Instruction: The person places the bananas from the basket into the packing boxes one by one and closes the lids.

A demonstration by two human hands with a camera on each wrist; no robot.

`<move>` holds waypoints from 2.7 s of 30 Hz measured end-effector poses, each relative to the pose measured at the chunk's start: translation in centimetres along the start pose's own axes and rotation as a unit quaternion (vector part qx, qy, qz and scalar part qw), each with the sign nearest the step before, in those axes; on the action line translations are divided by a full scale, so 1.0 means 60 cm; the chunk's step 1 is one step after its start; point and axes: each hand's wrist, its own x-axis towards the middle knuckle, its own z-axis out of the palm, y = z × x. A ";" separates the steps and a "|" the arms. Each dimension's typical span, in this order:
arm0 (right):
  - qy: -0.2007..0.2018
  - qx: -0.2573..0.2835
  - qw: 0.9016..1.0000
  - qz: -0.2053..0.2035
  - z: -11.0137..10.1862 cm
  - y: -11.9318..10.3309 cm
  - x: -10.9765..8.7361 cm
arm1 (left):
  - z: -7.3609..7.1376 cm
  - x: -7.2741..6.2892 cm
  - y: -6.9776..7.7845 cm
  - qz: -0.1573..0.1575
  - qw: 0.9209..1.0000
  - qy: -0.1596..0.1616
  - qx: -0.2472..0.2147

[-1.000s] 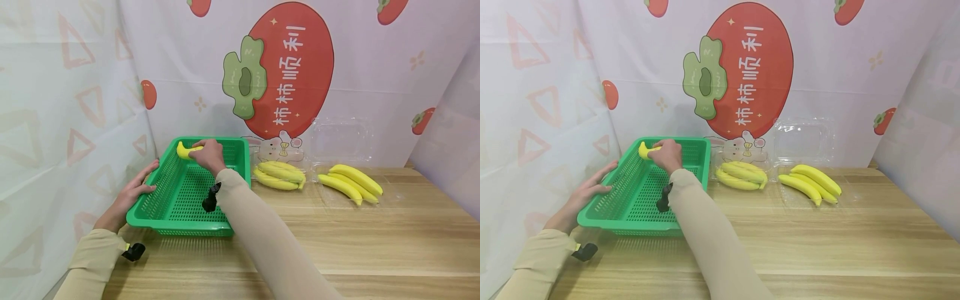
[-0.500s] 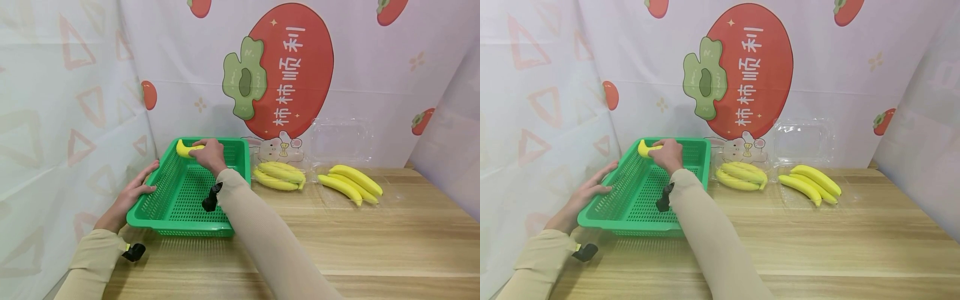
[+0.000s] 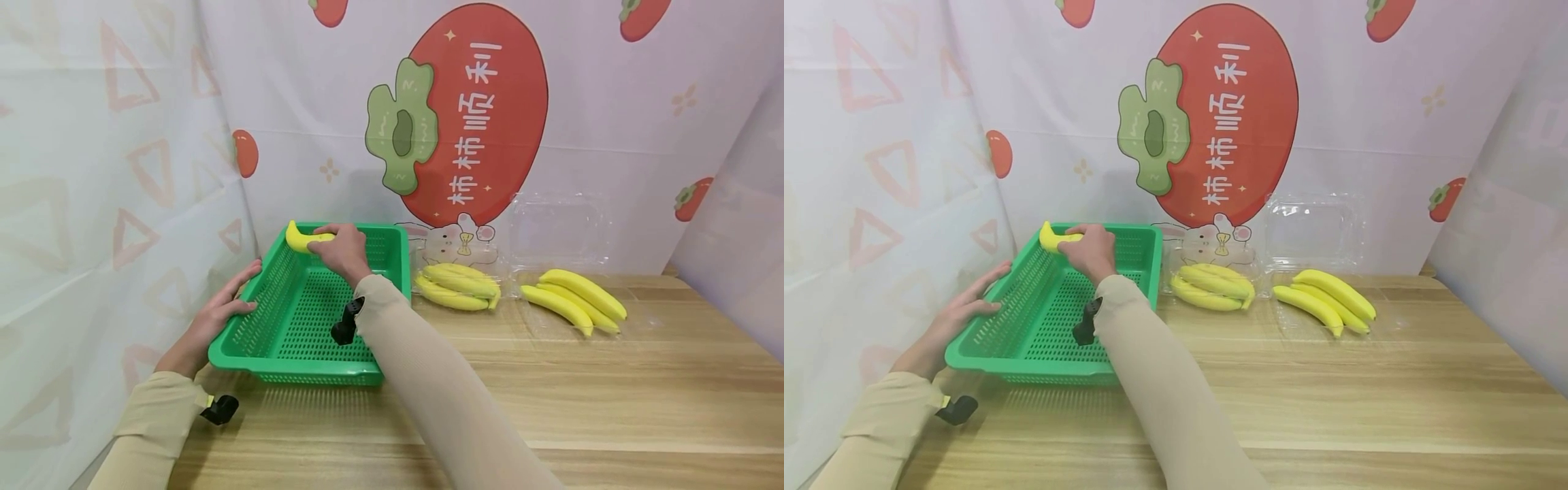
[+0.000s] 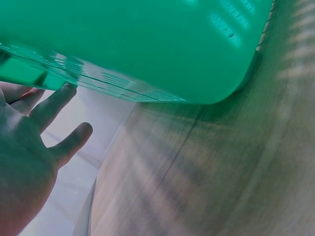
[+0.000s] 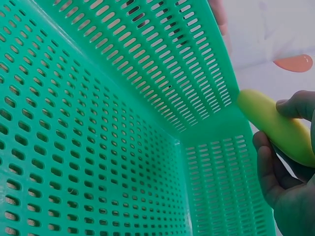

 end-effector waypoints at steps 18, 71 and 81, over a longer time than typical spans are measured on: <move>0.010 0.027 0.999 -0.016 0.011 -0.005 -0.005 | 0.002 -0.004 0.002 -0.003 1.000 0.000 0.021; -0.034 0.121 0.992 -0.031 -0.142 -0.010 -0.012 | 0.002 -0.006 0.004 0.003 1.000 0.007 0.020; -0.027 0.117 0.992 -0.029 -0.175 -0.010 -0.015 | -0.001 -0.009 0.003 0.010 1.000 0.005 0.011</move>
